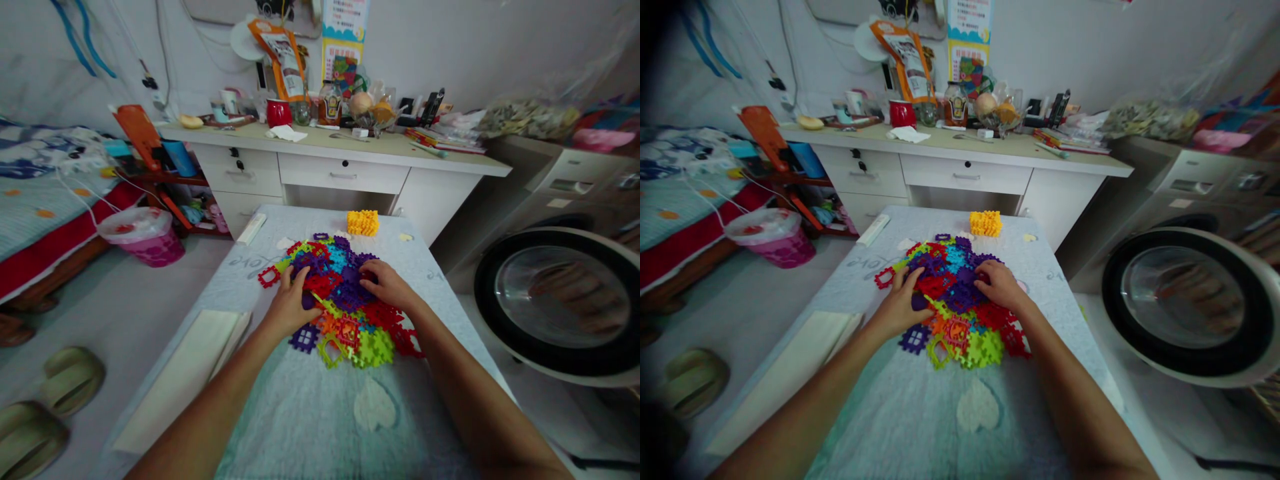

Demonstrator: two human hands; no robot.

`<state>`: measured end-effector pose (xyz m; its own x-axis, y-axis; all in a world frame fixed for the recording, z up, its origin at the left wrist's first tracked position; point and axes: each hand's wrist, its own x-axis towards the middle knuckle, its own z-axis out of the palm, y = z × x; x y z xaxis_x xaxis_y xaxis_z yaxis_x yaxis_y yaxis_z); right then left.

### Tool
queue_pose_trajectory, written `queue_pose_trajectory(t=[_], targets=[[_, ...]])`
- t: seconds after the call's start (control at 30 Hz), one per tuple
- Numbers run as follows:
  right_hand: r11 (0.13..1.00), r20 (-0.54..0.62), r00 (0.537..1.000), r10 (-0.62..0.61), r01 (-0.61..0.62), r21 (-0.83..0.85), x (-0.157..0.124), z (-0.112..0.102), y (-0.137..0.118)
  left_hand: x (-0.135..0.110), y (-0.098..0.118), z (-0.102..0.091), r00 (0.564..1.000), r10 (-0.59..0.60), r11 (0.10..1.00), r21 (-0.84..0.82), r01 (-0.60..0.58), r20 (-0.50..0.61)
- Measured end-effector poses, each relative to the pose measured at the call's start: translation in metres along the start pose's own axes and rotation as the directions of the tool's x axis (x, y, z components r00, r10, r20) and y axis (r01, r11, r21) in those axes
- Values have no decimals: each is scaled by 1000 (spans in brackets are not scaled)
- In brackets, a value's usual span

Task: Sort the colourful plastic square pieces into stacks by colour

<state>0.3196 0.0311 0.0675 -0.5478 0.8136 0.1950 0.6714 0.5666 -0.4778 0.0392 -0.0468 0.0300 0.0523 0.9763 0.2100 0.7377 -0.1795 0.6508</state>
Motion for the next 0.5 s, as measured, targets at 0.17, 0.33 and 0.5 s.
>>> queue_pose_trajectory(t=[0.17, 0.33, 0.5], targets=[[995, -118, 989, 94, -99, -31, -44, -7, 4, 15, 24, 10, 997, 58, 998, -30, -59, -43], [998, -12, 999, 36, -37, -54, -67, -1, -2, 34, 57, 23, 974, 222, 974, -60, -219, 53], [996, -72, 993, 94, -93, 18, -47, -18, 5, 61, 73, 23, 929, 358, 934, -40, -356, 93]])
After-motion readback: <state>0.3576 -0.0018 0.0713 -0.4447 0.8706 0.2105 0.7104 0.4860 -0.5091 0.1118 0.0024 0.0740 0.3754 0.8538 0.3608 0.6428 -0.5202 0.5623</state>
